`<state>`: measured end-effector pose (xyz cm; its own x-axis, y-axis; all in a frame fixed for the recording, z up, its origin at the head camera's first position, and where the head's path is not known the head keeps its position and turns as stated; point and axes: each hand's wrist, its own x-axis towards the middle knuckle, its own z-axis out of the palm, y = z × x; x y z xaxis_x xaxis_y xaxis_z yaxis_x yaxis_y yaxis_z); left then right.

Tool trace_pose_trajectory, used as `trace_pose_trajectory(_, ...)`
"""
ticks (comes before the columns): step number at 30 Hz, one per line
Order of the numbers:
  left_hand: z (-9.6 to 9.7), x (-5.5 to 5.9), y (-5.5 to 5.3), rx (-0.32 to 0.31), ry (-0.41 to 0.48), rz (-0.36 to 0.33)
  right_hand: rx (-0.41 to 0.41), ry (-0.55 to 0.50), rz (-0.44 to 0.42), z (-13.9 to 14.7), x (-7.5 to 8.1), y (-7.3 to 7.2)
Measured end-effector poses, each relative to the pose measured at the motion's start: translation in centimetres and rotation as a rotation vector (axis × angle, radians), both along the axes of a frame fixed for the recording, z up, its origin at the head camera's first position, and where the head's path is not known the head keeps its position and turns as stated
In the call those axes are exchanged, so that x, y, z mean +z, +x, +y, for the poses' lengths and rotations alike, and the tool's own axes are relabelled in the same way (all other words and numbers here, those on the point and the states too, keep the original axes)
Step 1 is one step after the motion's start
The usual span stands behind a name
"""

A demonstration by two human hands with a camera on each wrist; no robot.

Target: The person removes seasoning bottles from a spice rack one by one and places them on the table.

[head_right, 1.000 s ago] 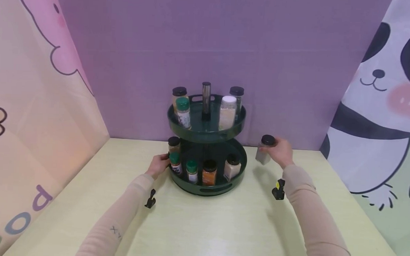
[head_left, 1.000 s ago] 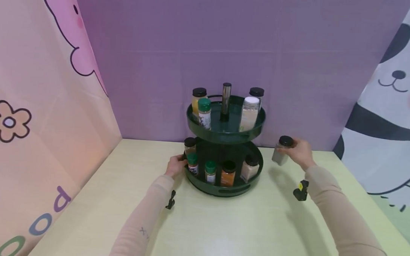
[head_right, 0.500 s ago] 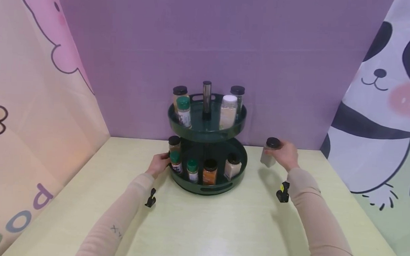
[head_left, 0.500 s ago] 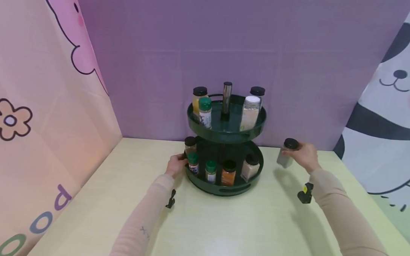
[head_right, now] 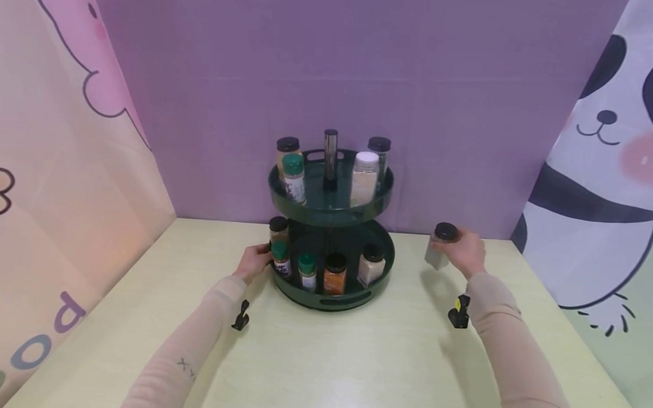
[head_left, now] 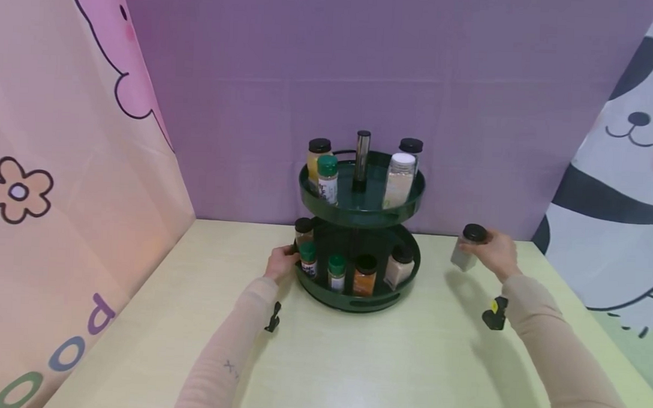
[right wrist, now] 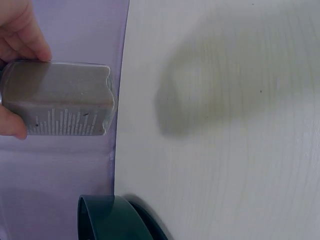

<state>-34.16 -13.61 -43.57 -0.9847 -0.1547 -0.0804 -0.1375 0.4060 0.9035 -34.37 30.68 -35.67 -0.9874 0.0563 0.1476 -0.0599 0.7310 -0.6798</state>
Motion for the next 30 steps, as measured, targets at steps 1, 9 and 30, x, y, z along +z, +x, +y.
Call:
trace_pose_trajectory(1,0.0,0.0,0.0,-0.001,0.001,0.000,-0.010,-0.004,0.001,0.1,0.0,0.1)
trace_pose_trajectory(9,0.0,0.0,0.0,0.004,-0.002,0.007,-0.067,-0.024,-0.010,0.7,-0.1,0.3)
trace_pose_trajectory(30,0.1,-0.1,0.0,0.006,-0.001,0.015,-0.194,-0.030,-0.035,1.5,-1.5,0.6)
